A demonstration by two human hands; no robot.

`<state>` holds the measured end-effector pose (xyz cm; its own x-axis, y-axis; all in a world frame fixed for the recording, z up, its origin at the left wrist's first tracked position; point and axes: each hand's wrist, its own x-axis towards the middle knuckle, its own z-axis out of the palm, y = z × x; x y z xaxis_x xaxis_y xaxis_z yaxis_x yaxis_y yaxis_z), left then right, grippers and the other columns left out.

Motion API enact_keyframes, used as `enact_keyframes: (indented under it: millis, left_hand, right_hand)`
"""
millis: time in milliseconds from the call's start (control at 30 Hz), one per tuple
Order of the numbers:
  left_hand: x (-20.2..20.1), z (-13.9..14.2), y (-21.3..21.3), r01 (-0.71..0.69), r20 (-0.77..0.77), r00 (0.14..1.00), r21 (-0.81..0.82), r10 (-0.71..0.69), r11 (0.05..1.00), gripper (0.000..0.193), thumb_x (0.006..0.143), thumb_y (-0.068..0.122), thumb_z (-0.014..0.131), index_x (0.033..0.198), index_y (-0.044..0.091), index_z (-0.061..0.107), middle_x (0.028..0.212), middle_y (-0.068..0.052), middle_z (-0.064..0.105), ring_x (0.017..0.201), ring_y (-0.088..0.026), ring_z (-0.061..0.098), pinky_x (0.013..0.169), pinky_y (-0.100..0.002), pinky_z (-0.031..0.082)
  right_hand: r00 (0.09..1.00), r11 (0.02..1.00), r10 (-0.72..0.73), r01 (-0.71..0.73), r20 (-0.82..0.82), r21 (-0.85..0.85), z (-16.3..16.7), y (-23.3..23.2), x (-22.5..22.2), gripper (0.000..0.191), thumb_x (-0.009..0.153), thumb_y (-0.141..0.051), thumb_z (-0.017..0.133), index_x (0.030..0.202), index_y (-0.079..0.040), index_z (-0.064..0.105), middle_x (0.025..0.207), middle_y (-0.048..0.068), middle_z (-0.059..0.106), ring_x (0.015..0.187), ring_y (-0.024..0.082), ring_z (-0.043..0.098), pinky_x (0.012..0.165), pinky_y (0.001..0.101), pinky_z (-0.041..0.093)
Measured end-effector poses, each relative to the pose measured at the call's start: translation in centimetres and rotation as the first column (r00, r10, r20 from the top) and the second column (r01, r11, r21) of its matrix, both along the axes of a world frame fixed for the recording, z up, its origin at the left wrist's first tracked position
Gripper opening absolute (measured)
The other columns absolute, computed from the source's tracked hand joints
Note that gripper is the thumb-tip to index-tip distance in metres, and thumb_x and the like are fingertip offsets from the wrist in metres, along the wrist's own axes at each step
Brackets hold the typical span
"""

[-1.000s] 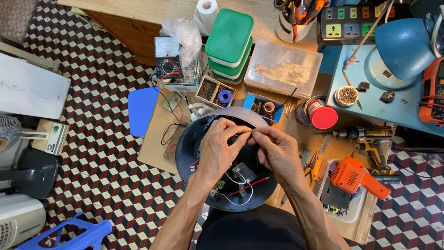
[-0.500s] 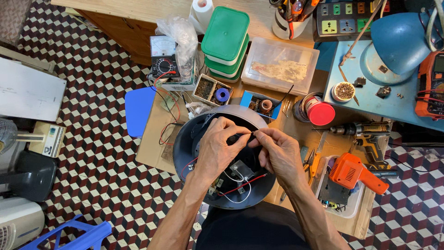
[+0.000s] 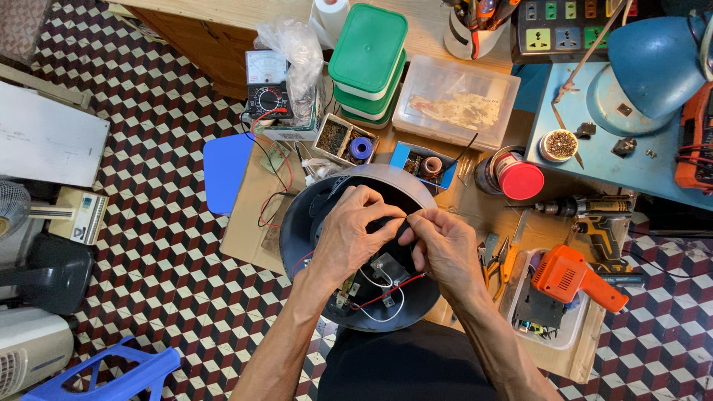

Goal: The person uses a heat gun to apply heat to a small black component, then uses pliers to adjust it. They move a ceiling fan housing to the workbench, connect wires, and test the circuit with a multimeter. The person then retrieves the fan cover and places it on the workbench.

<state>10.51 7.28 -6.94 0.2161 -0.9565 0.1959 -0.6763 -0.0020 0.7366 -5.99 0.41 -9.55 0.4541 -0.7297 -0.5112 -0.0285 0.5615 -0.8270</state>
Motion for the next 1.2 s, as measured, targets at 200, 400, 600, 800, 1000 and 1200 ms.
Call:
enact_keyframes:
  millis: [200,400,600,800,1000,1200]
  left_hand:
    - [0.7,-0.2,-0.1,0.017,-0.013,1.0,0.013,-0.017,1.0,0.016,0.084,0.02,0.081,0.097,0.011,0.079,0.091,-0.004,0.061,0.09,-0.022,0.061,0.08,-0.035,0.052]
    - [1.0,-0.1,-0.1,0.04,-0.017,0.999,0.012,-0.039,0.999,0.016,0.085,0.02,0.08,0.097,0.01,0.078,0.091,-0.005,0.061,0.091,-0.022,0.061,0.08,-0.036,0.051]
    - [0.9,0.1,-0.2,0.037,0.015,0.999,-0.026,-0.037,0.999,0.014,0.088,0.017,0.077,0.099,0.009,0.076,0.096,-0.004,0.065,0.094,-0.023,0.063,0.08,-0.036,0.053]
    - [0.0,0.2,0.0,-0.007,0.003,1.0,-0.043,0.007,0.999,0.013,0.09,0.015,0.075,0.103,0.011,0.075,0.097,-0.003,0.066,0.094,-0.022,0.066,0.079,-0.036,0.055]
    - [-0.2,0.1,0.0,-0.032,0.001,0.999,-0.038,0.032,0.999,0.014,0.088,0.014,0.076,0.102,0.012,0.076,0.095,-0.004,0.065,0.094,-0.023,0.066,0.078,-0.035,0.054]
    - [-0.2,0.0,0.0,-0.034,-0.033,0.999,-0.054,0.032,0.998,0.014,0.09,0.014,0.076,0.102,0.009,0.075,0.097,-0.005,0.066,0.095,-0.023,0.066,0.08,-0.035,0.054]
  right_hand:
    - [0.998,0.998,-0.062,0.063,-0.023,0.027,-0.3,0.4,0.7,0.023,0.099,-0.021,0.064,0.085,-0.003,0.065,0.061,0.002,0.061,0.039,0.005,0.048,0.033,0.0203,0.029]
    - [0.997,0.996,-0.076,0.078,-0.028,0.044,-0.3,0.5,0.8,0.023,0.098,-0.022,0.065,0.084,-0.003,0.065,0.057,0.002,0.059,0.036,0.006,0.048,0.031,0.0201,0.029]
    - [0.995,0.992,-0.102,0.102,0.003,0.074,-0.5,0.1,0.7,0.019,0.097,-0.02,0.066,0.089,-0.002,0.066,0.063,0.004,0.064,0.037,0.007,0.05,0.03,0.0204,0.031]
    - [0.992,0.991,-0.107,0.1,0.069,0.094,-1.0,-0.1,0.3,0.018,0.097,-0.018,0.066,0.097,0.0,0.066,0.071,0.007,0.068,0.041,0.008,0.054,0.031,0.0195,0.034]
    - [0.987,0.991,-0.102,0.09,0.123,0.102,-1.4,-0.1,0.2,0.019,0.098,-0.019,0.064,0.099,0.0,0.065,0.073,0.009,0.068,0.042,0.008,0.055,0.031,0.019,0.036]
    - [0.987,0.992,-0.098,0.087,0.123,0.092,-1.3,-0.2,0.1,0.019,0.098,-0.019,0.064,0.102,-0.001,0.066,0.075,0.008,0.068,0.044,0.008,0.056,0.033,0.0186,0.036]
